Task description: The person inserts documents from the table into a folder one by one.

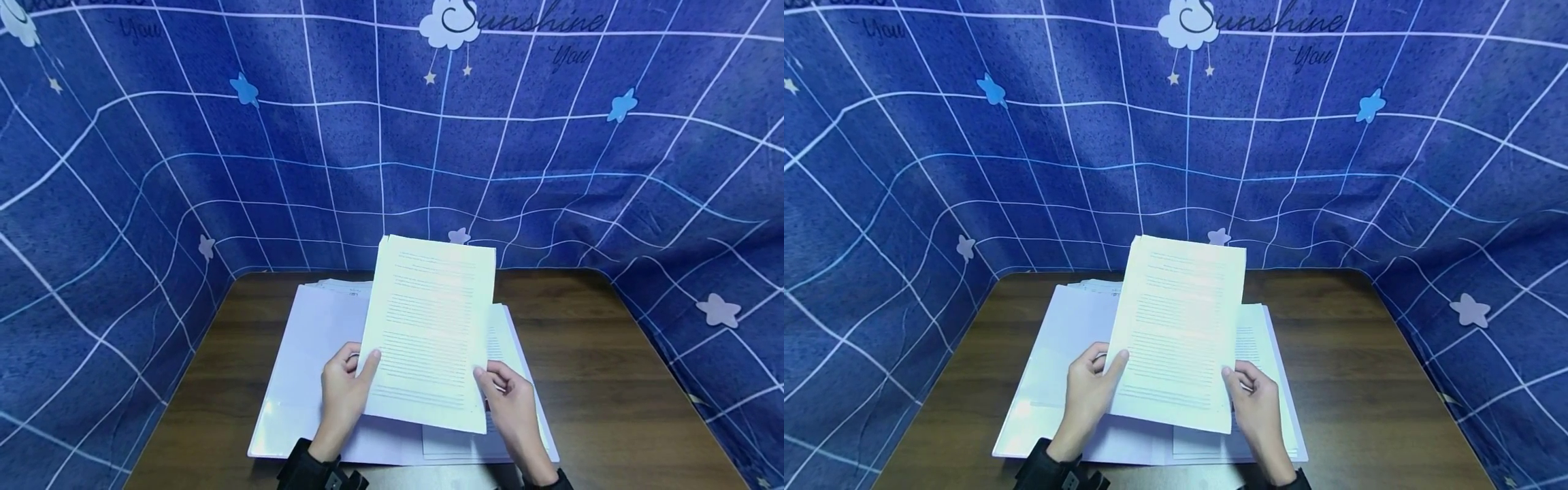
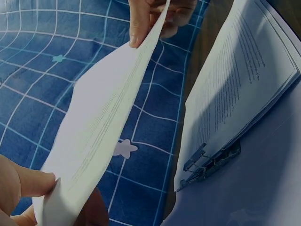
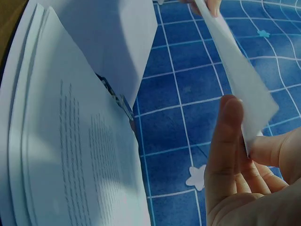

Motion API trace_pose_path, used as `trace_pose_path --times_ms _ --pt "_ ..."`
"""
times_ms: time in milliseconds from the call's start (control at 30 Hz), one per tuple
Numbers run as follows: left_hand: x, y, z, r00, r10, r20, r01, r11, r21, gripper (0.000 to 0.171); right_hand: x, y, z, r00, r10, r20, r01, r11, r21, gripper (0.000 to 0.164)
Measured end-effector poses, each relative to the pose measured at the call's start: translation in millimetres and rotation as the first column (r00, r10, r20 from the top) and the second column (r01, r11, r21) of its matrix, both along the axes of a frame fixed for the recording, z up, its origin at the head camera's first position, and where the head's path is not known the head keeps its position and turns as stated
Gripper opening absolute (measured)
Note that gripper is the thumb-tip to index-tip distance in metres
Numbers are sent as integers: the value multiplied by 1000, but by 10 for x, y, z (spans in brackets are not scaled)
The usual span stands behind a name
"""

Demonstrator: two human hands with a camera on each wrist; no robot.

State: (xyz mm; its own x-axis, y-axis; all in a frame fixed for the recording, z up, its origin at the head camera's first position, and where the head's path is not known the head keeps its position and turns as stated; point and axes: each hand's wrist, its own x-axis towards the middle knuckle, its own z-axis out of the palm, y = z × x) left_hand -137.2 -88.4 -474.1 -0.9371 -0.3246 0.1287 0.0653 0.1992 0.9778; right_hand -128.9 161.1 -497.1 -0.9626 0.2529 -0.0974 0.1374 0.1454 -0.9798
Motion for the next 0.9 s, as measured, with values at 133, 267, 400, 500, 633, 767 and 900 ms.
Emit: trace_pose_path --times_ms 133,267,400,500,633,767,900 --pt "8 -13 -9 1000 -15 3 15 999 -34 7 -33 121 -12 999 -37 -7 37 998 53 22" --pt "33 -57 -20 999 -41 -16 40 998 -40 4 -65 284 -26 997 -80 -17 82 992 95 22" --pt "45 -121 -46 996 -55 -64 52 998 -48 5 -80 488 -29 993 -117 -29 120 984 134 23" --pt "48 -162 -62 994 -48 -96 41 996 -74 5 -78 648 -29 991 -132 -20 133 978 163 27" --pt "52 -200 -71 993 -34 -117 22 994 -104 4 -73 838 -39 989 -147 7 143 969 199 30" --pt "51 -233 -97 991 -24 -131 5 990 -143 5 -54 997 -59 987 -153 45 139 964 225 31" --pt "56 -246 -159 983 -21 -182 -42 942 -334 4 -20 1125 -85 984 -155 85 129 959 254 33"
